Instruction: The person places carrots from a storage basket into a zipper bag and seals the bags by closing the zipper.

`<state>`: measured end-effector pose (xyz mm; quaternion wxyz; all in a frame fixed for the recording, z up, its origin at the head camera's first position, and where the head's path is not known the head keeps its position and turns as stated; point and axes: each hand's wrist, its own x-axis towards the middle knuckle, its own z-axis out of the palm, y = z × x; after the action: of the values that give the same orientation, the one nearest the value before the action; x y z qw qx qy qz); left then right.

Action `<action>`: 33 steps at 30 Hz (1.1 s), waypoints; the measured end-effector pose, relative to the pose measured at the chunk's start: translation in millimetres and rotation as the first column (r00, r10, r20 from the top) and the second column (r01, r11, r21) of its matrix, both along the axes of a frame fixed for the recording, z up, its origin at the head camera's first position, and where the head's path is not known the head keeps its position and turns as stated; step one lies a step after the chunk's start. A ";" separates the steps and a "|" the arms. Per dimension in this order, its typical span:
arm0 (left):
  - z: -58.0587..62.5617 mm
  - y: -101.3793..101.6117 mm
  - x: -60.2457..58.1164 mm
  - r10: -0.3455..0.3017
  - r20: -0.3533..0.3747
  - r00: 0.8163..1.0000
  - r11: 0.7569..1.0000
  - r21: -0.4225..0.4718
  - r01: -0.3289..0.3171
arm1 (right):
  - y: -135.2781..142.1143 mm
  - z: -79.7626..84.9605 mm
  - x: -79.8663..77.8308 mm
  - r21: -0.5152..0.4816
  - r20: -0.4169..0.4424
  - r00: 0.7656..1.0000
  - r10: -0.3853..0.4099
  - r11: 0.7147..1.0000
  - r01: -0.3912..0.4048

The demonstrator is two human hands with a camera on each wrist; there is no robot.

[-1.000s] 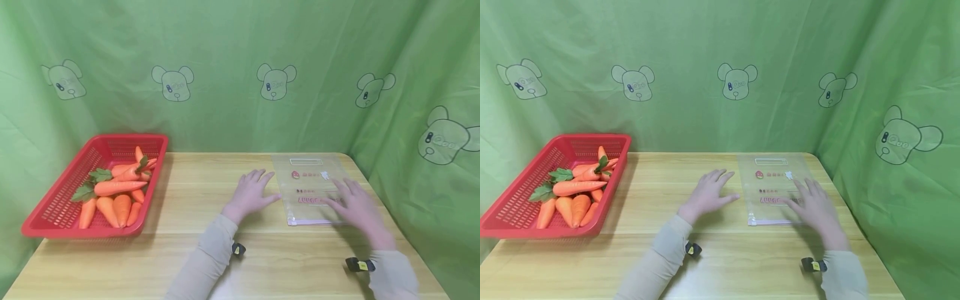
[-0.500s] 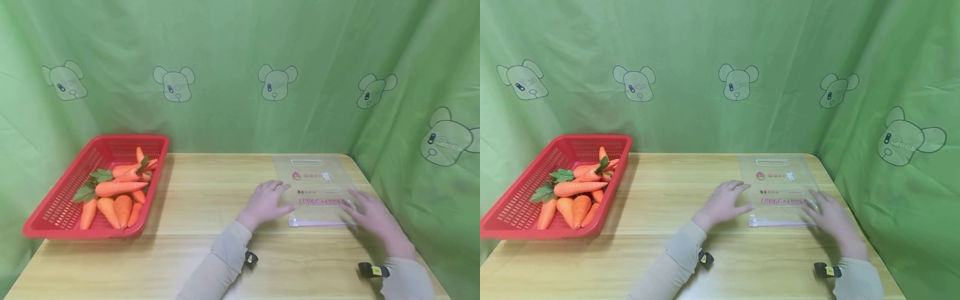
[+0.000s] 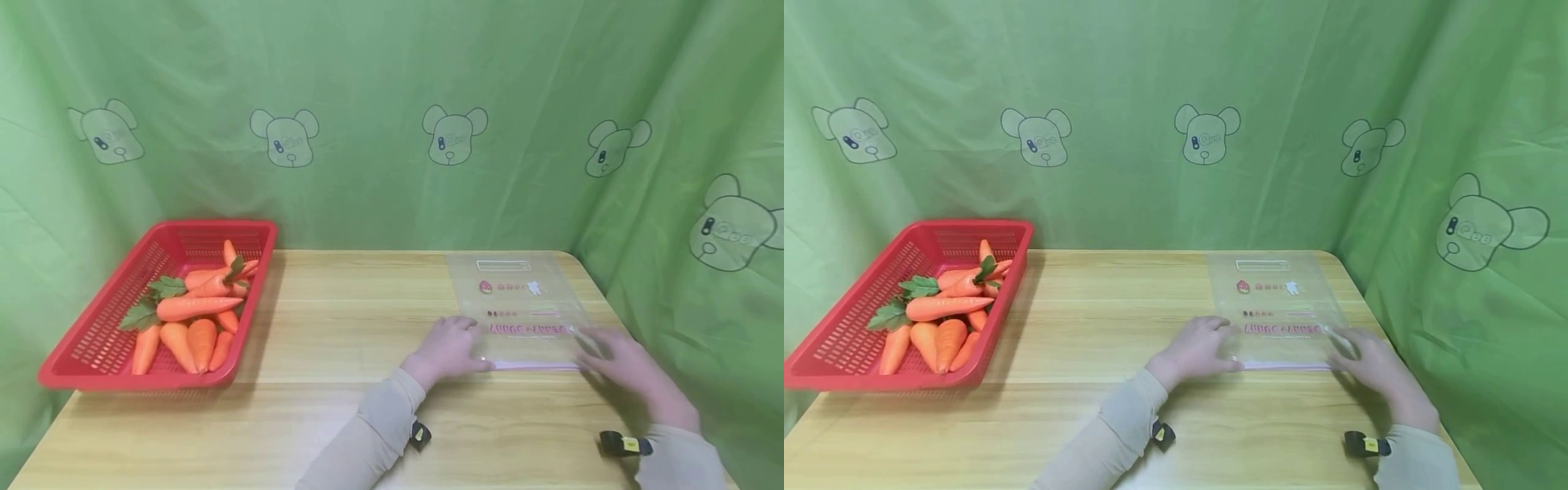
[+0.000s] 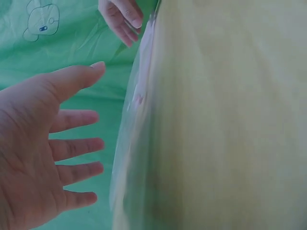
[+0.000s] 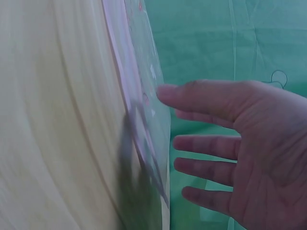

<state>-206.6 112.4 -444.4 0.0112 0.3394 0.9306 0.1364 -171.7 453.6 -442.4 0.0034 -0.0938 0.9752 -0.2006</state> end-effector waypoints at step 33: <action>-4.8 8.7 8.5 -0.018 0.033 0.999 0.995 -0.103 0.021 | -3.0 -9.5 -3.5 -0.008 0.018 0.998 0.055 0.998 -0.055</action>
<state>-198.1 121.1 -449.2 0.0450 0.3451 0.9328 0.0936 -175.2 450.6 -451.9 0.0176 -0.1187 0.9714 -0.2048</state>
